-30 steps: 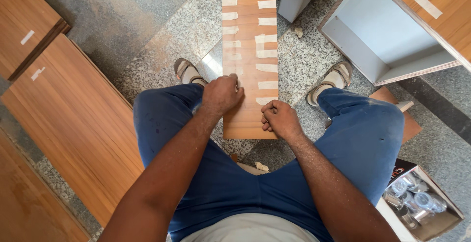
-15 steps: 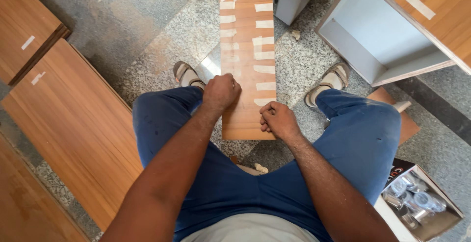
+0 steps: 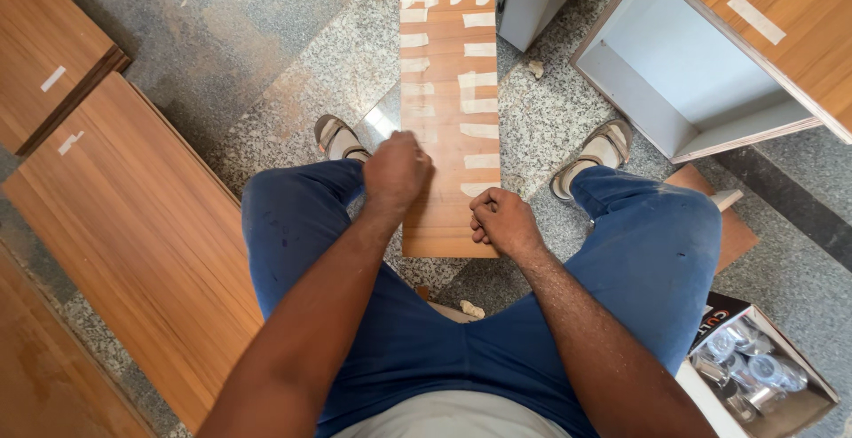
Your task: The person applies multiple strips of white adhesive tape to the surface of a wooden furniture panel by hand, pressing them down and tearing them to length.
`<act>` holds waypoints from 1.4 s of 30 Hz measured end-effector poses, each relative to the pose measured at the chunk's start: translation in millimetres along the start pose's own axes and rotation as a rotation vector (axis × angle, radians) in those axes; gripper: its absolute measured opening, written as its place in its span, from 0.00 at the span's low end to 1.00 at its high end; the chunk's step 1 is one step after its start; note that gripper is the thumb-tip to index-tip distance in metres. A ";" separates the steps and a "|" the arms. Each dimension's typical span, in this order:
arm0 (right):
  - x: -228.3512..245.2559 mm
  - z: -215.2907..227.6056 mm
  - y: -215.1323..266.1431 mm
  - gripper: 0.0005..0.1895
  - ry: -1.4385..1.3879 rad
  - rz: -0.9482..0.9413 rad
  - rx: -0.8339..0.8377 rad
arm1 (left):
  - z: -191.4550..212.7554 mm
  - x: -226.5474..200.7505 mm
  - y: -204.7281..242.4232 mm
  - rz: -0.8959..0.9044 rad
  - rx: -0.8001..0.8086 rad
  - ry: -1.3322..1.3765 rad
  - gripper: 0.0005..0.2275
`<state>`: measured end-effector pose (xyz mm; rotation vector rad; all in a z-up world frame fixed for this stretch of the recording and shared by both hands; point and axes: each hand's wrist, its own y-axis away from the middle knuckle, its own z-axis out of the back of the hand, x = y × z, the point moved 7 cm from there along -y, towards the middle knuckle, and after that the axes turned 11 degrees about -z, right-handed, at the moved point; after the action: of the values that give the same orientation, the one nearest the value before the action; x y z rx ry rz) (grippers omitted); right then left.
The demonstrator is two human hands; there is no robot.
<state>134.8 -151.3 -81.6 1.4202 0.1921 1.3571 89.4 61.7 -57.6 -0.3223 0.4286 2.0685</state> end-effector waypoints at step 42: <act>3.6 0.4 8.2 0.09 -0.007 0.010 -0.067 | -14.0 92.0 -14.0 0.323 -0.420 0.740 0.05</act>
<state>131.9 -152.1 -73.2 1.3716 0.1338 1.3546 56.2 133.3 -108.8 -1.3680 0.4962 2.2949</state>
